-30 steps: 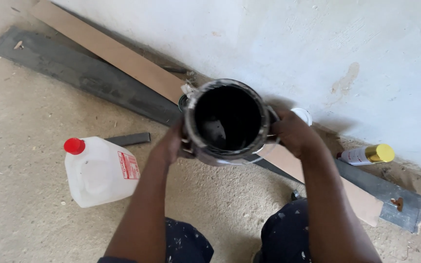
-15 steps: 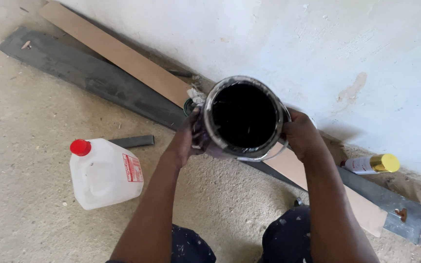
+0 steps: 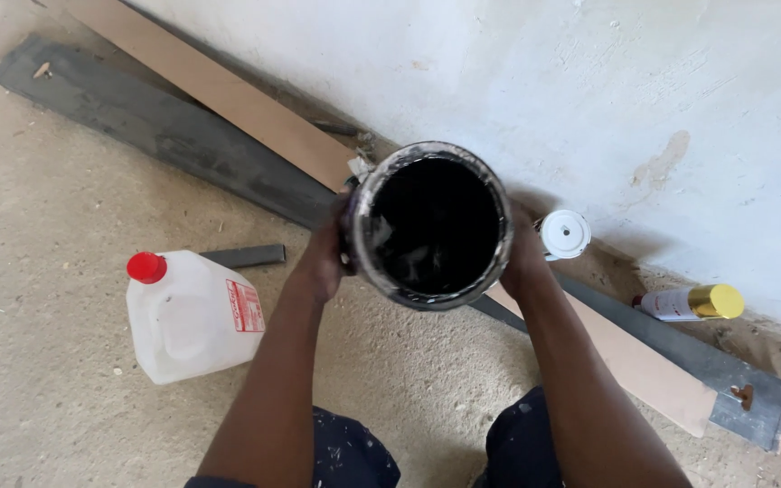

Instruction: The person pours black paint from a large can into a smaller can, then adds a liquid from a white plastic jug. They shake the can to mix the contents and stir the mixture with a stick.

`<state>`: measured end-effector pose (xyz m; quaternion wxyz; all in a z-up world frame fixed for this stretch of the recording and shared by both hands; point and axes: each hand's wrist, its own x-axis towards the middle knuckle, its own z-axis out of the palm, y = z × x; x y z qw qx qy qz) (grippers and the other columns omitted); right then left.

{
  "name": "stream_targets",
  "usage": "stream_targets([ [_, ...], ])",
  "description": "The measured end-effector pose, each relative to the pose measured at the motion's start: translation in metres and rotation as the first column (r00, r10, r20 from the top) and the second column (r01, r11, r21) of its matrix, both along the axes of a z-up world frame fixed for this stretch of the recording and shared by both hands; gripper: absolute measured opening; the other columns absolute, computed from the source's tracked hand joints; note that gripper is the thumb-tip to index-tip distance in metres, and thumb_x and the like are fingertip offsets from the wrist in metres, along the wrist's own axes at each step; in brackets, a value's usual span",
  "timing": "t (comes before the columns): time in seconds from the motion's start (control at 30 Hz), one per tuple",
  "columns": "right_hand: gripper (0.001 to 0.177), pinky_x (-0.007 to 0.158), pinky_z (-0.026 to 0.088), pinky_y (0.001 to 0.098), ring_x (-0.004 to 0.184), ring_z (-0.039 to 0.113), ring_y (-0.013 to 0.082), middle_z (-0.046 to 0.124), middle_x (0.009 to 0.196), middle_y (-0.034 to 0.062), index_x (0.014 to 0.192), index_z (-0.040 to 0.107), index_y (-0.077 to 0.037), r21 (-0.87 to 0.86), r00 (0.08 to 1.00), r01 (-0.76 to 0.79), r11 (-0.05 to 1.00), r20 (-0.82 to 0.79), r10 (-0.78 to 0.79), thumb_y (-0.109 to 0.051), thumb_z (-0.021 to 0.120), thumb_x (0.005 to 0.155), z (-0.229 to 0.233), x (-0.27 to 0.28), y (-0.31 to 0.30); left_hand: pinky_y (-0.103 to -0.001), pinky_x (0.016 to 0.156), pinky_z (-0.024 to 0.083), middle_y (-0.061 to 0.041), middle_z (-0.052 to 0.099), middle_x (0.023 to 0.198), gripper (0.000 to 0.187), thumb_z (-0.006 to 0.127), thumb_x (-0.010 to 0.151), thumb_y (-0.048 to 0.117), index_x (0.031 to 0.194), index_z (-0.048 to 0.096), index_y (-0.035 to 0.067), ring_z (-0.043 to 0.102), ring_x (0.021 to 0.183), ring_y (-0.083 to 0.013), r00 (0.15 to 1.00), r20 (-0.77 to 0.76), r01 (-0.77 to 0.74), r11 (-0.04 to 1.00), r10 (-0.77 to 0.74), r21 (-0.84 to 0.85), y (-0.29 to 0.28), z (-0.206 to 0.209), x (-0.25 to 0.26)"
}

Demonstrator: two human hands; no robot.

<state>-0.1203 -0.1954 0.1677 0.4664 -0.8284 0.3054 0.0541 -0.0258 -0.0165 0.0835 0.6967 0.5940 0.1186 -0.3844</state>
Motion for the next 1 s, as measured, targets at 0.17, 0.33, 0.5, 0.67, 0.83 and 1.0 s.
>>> stream_targets([
  [0.17, 0.041, 0.121, 0.031, 0.0588, 0.137, 0.047, 0.0548, 0.059, 0.132, 0.0395, 0.136, 0.054, 0.015, -0.002, 1.0, -0.003, 1.0, -0.006, 0.003, -0.003, 0.048, 0.1, 0.001, -0.018, -0.025, -0.051, 0.105, 0.044, -0.018, 0.052, 0.154, 0.09, 0.059, 0.085, 0.07, 0.158, 0.046, 0.019, 0.054, 0.135, -0.0393, 0.999, -0.041, 0.005, 1.0, -0.006, -0.03, 0.0, 0.01, -0.001],
  [0.33, 0.041, 0.12, 0.032, 0.0586, 0.135, 0.048, 0.0545, 0.06, 0.131, 0.0391, 0.136, 0.054, 0.014, -0.003, 1.0, 0.024, 1.0, -0.006, -0.024, -0.003, 0.048, 0.1, 0.003, -0.02, -0.033, -0.049, 0.113, 0.039, -0.014, 0.046, 0.161, 0.091, 0.06, 0.085, 0.073, 0.159, 0.045, 0.021, 0.045, 0.144, -0.0409, 0.994, -0.095, 0.049, 0.997, -0.055, -0.061, -0.016, 0.013, -0.008],
  [0.5, 0.041, 0.119, 0.033, 0.0583, 0.134, 0.049, 0.054, 0.06, 0.13, 0.0385, 0.136, 0.055, 0.013, -0.008, 1.0, 0.02, 1.0, -0.022, -0.02, -0.003, 0.049, 0.099, -0.001, -0.007, -0.002, -0.053, 0.12, 0.035, -0.024, 0.037, 0.162, 0.09, 0.053, 0.091, 0.069, 0.161, 0.037, 0.015, 0.037, 0.149, -0.0429, 0.986, 0.155, 0.06, 0.998, -0.059, 0.001, -0.011, 0.026, -0.015],
  [0.67, 0.041, 0.118, 0.034, 0.0581, 0.133, 0.049, 0.0537, 0.061, 0.13, 0.0381, 0.135, 0.056, 0.013, -0.005, 0.999, 0.04, 0.999, 0.0, -0.04, -0.003, 0.049, 0.099, 0.008, -0.006, -0.018, -0.053, 0.118, 0.034, -0.017, 0.041, 0.161, 0.085, 0.053, 0.091, 0.072, 0.159, 0.042, 0.022, 0.039, 0.147, -0.0409, 0.997, 0.02, 0.079, 0.997, -0.079, 0.018, -0.008, 0.005, -0.007],
  [0.83, 0.041, 0.117, 0.034, 0.0579, 0.132, 0.05, 0.0534, 0.061, 0.129, 0.0377, 0.135, 0.056, 0.012, -0.012, 0.999, 0.047, 0.999, -0.003, -0.047, -0.003, 0.049, 0.098, 0.011, -0.006, -0.008, -0.047, 0.101, 0.042, -0.006, 0.058, 0.118, 0.067, 0.064, 0.086, 0.07, 0.13, 0.063, 0.019, 0.055, 0.109, -0.0264, 1.0, 0.009, 0.003, 1.0, -0.003, -0.011, 0.019, -0.011, 0.015],
  [1.0, 0.041, 0.115, 0.035, 0.0577, 0.131, 0.051, 0.0529, 0.061, 0.128, 0.0371, 0.134, 0.057, 0.011, 0.008, 0.999, 0.041, 0.999, 0.001, -0.041, -0.003, 0.049, 0.097, 0.014, -0.025, -0.037, -0.075, 0.106, 0.039, -0.034, 0.045, 0.148, 0.084, 0.059, 0.092, 0.057, 0.157, 0.043, 0.006, 0.047, 0.135, -0.0587, 0.956, -0.083, 0.263, 0.946, -0.282, -0.189, 0.033, -0.019, 0.004],
])
